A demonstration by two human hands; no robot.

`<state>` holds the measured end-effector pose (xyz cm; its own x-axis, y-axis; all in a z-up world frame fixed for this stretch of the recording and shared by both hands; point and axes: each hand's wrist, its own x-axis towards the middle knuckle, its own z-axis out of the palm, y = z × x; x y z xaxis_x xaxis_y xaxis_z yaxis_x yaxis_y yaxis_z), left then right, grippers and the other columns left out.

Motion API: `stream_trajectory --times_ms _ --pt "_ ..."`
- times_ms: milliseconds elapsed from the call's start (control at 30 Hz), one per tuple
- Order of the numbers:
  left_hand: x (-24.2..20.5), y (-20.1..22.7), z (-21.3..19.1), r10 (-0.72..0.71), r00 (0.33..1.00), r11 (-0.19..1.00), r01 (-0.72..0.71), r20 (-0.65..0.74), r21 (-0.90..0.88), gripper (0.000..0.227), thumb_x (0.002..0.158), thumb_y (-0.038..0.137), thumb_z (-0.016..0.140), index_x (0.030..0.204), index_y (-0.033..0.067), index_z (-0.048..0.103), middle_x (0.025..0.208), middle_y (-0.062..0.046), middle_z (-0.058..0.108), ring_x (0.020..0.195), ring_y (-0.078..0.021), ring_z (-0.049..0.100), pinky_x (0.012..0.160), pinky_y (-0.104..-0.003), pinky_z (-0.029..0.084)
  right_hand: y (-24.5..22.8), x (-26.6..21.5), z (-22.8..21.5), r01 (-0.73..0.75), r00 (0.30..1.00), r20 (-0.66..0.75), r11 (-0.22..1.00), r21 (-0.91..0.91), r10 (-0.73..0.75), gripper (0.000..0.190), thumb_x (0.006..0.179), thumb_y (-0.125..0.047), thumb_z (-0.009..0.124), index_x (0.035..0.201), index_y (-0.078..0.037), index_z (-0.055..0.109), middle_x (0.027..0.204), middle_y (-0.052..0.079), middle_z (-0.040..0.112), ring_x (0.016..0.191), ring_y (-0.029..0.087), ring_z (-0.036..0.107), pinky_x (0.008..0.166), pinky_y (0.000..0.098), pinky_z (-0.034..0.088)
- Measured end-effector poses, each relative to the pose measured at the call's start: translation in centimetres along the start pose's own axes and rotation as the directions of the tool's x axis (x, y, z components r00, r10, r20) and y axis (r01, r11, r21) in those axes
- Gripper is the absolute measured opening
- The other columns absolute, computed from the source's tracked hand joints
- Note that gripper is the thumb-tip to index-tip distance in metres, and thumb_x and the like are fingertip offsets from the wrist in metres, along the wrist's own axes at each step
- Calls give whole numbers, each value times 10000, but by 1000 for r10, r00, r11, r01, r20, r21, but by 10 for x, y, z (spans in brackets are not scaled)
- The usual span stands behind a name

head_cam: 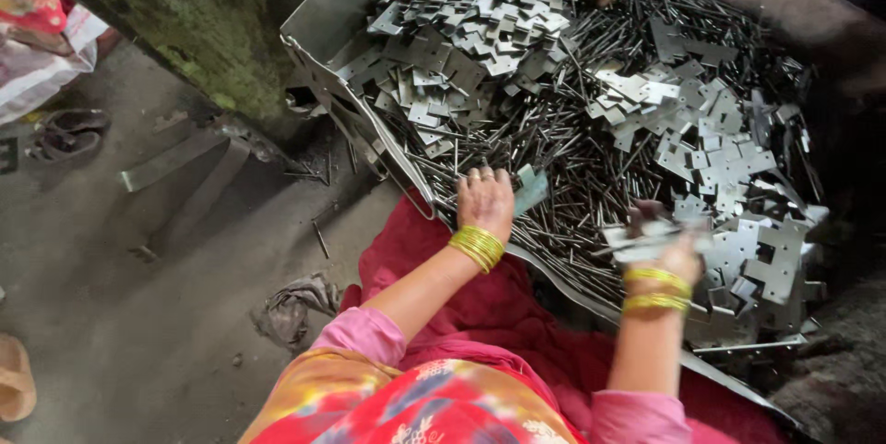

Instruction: The person sits on the floor and sorts small metal brackets and pins from a large bin, picking them up by hand and placing them into separate piles. The task involves repetitive hand movements to separate the mixed components.

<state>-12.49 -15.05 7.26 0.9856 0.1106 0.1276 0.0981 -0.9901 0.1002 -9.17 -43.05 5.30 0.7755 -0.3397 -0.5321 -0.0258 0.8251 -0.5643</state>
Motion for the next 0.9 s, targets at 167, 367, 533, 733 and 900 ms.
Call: stream_trajectory --times_ms 167,367,533,733,900 --pt "13 -12 -18 -20 1000 995 19 -18 -94 73 831 149 638 866 134 700 971 -86 723 990 -259 675 889 -433 460 72 50 -38 -306 937 161 950 -56 311 242 1057 -125 511 1256 10 526 1274 270 667 1114 406 715 916 558 602" --pt "16 -39 -50 -70 994 891 24 -87 -454 163 785 213 774 922 127 783 832 -102 756 799 -284 711 765 -431 524 104 23 -26 -275 901 240 904 -326 361 279 1034 -150 552 1267 2 528 1229 267 686 1034 394 717 862 494 606" --pt "18 -16 -38 -90 959 142 279 268 -950 328 785 194 839 1087 82 778 940 -124 762 758 -210 714 718 -379 556 104 -15 3 -270 891 277 911 -311 359 333 1003 -213 553 1254 5 568 1181 225 701 982 344 735 846 464 628" --pt "-29 33 -12 -55 994 675 -36 -98 -737 258 640 109 915 853 36 790 871 -166 716 820 -306 645 727 -418 522 87 -42 12 -264 914 251 938 -224 318 341 1075 -211 674 1285 44 586 1086 160 739 918 275 742 840 393 607" --pt "-44 25 -14 -5 981 132 193 194 -972 309 841 165 756 1099 18 670 986 -151 711 935 -287 681 853 -391 551 98 -70 32 -70 921 318 897 -437 227 355 924 -139 699 1225 33 622 1052 144 797 916 266 742 816 400 600"
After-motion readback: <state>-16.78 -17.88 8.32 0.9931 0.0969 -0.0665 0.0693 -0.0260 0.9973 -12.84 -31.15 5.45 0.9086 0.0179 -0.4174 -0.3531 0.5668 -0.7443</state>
